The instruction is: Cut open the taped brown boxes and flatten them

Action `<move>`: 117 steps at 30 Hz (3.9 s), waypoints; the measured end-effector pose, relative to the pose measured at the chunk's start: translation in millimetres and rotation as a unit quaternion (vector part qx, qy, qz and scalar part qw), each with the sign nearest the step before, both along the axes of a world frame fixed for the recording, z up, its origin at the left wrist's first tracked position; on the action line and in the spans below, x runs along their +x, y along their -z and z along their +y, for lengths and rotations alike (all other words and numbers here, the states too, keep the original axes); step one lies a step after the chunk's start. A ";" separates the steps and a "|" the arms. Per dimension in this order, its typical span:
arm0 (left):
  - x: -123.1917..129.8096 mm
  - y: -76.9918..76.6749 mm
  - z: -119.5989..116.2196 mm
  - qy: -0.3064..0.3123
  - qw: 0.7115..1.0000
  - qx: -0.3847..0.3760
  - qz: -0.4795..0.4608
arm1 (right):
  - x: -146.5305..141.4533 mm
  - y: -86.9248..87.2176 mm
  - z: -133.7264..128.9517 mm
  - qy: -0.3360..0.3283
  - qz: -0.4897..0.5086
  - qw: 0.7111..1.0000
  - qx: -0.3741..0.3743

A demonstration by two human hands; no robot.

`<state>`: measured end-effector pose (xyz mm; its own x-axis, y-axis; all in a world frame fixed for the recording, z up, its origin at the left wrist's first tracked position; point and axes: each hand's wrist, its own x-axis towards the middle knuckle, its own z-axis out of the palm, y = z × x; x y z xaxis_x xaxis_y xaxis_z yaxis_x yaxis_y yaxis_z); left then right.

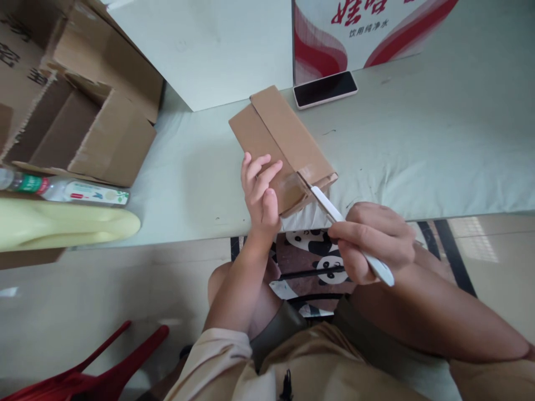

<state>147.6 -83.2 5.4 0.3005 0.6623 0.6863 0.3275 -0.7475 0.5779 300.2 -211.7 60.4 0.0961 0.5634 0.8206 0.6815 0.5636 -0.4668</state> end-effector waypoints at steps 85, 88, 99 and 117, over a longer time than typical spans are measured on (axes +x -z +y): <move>-92.4 6.6 49.1 0.005 0.870 -0.400 -0.288 | 34.9 88.1 55.6 0.011 -0.093 0.915 -0.393; -88.2 4.2 48.4 -0.010 0.883 -0.369 -0.290 | 33.6 81.8 57.8 -0.024 -0.032 0.944 -0.328; -79.7 14.0 44.6 0.013 0.885 -0.406 -0.228 | 28.2 69.7 58.8 -0.025 0.165 0.918 -0.359; -80.5 19.4 54.8 -0.033 0.851 -0.450 -0.268 | 35.3 49.2 57.7 0.094 0.373 0.868 -0.314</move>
<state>67.1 -28.4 -14.1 0.0456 0.9956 -0.0819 -0.1392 0.0875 0.9864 335.5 -154.0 11.1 0.6072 0.7941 0.0267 0.1091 -0.0501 -0.9928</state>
